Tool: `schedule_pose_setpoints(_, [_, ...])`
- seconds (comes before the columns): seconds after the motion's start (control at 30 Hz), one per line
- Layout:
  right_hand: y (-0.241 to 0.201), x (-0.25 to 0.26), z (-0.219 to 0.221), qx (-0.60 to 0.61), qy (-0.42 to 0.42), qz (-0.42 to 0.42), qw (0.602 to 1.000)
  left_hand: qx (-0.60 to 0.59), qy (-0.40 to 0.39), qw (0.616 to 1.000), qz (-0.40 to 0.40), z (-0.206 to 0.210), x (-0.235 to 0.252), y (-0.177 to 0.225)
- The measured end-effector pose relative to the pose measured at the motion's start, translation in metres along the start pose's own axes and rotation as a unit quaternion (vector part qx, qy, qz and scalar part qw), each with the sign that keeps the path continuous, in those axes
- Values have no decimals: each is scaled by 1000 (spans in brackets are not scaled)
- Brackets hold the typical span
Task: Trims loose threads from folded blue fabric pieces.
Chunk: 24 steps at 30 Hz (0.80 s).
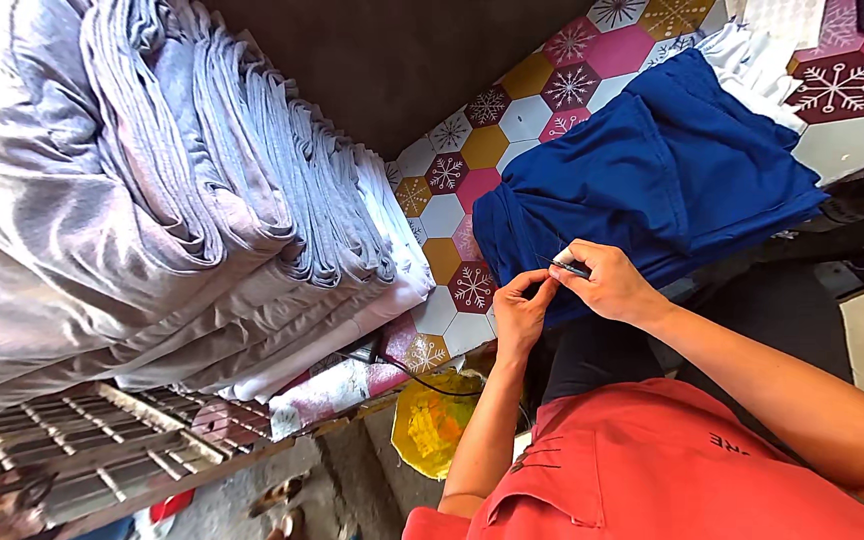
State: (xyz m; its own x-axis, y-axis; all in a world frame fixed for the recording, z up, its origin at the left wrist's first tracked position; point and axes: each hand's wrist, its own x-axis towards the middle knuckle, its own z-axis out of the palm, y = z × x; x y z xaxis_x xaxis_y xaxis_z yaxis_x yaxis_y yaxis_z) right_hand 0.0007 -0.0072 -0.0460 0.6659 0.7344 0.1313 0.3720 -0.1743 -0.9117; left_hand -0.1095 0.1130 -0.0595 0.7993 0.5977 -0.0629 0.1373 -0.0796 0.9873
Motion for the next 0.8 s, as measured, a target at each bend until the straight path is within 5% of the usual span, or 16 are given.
schedule_pose_setpoints(0.17, [12,3,-26,-6,-41,-1,999,77,-5,994,77,1,2,-2])
schedule_pose_setpoints(0.47, [25,0,-41,-160,-15,-214,963,124,4,983,132,0,6,0])
schedule_pose_setpoints(0.8, [29,1,-32,-155,11,-252,955,151,13,978,144,-1,5,0])
